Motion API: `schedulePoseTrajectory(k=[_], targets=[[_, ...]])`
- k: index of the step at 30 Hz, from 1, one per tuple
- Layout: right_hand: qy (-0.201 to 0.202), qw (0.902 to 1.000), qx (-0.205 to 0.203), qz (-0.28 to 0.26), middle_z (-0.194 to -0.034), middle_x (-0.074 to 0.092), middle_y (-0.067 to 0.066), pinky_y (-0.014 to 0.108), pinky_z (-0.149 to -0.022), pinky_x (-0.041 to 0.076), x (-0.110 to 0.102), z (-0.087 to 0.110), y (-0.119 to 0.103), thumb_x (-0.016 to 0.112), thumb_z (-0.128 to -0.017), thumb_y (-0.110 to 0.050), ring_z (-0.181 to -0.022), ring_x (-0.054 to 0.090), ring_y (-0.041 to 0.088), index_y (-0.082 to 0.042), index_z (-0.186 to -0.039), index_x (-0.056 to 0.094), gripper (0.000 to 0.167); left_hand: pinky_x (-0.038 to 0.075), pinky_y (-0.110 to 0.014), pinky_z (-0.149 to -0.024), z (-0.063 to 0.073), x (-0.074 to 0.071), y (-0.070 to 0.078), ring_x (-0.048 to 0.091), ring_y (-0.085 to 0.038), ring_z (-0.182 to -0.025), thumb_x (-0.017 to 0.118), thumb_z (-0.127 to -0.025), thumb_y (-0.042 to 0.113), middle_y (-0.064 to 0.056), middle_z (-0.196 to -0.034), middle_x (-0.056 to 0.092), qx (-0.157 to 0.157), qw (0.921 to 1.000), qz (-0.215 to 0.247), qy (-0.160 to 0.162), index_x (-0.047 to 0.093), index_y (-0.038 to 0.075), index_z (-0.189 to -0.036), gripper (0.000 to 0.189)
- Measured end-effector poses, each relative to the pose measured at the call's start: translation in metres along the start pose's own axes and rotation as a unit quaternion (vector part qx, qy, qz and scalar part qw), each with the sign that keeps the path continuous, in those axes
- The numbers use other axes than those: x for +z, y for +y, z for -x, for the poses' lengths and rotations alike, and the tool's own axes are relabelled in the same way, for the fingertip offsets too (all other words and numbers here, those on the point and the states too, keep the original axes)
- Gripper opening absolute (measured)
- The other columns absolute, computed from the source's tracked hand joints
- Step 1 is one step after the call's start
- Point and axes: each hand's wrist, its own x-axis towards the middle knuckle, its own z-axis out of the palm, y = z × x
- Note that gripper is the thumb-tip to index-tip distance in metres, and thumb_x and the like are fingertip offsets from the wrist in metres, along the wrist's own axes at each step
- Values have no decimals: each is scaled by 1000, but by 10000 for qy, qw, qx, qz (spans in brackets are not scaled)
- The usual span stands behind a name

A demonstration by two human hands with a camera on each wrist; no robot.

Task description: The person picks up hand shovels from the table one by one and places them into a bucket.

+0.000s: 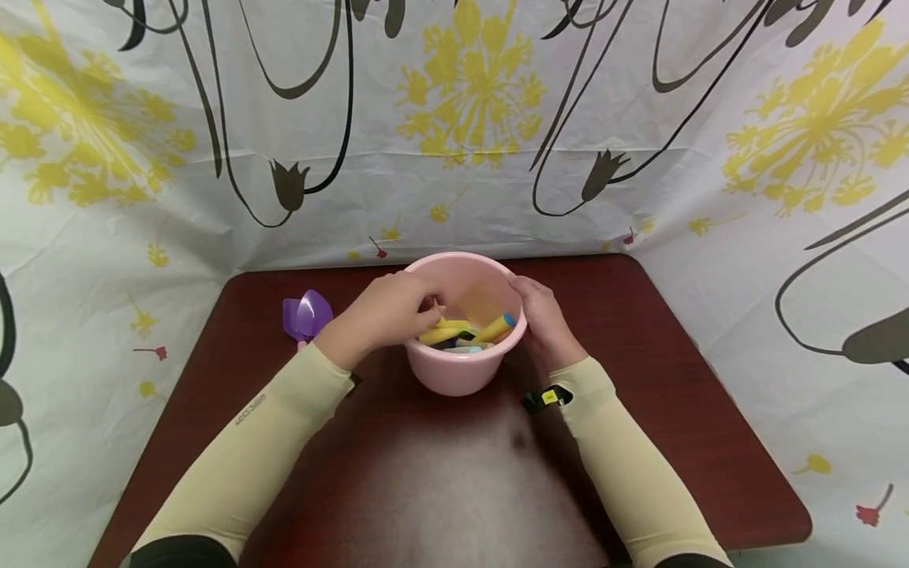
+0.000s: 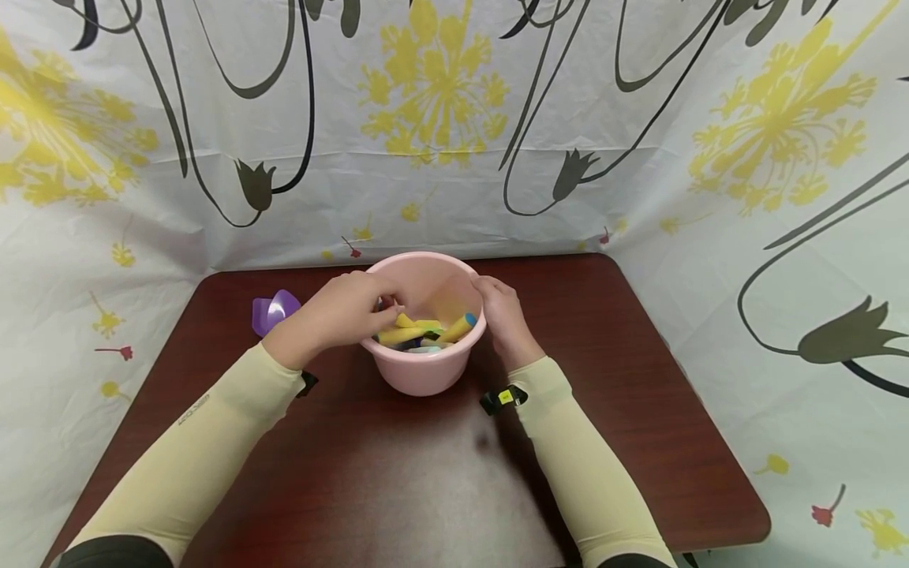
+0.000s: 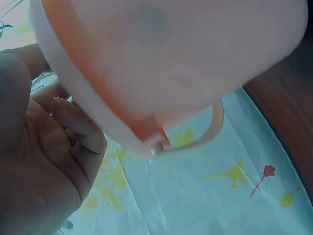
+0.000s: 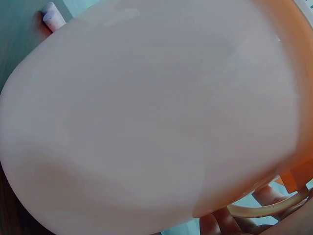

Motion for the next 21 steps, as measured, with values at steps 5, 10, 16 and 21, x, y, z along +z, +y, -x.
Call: schedulePoseTrajectory(k=[5,10,16,21], targets=[[9,10000,19,-69,-159,57,10,44,-124,42,-1,0,1,53,-116,-37,-146,54,27,-8,-161,56,53,55,-40,-80,8,-2,-12,68,-15,-86,66,-103,23,7,-102,76,-67,9989,423,201,80,17,-115,19],[-18,10000,-17,-95,-160,56,10,45,-124,42,0,0,0,52,-117,-35,-146,54,28,-7,-162,55,54,54,-40,-77,20,-9,-25,67,-17,-84,70,-107,27,4,-98,75,-318,9945,785,609,80,16,-113,16],[20,9999,-53,-157,-159,57,11,44,-124,42,0,-1,0,53,-116,-34,-145,55,27,-6,-161,56,53,54,-45,-80,42,-15,-56,67,-21,-88,69,-109,29,0,-99,76,-951,9838,898,1223,80,16,-114,18],[13,9998,-40,-215,-157,59,11,43,-124,42,0,-2,0,54,-116,-36,-144,55,26,-6,-159,58,53,52,-47,-78,69,-9,-90,65,-24,-82,66,-108,31,-2,-93,75,-1665,9732,624,1455,79,16,-111,20]])
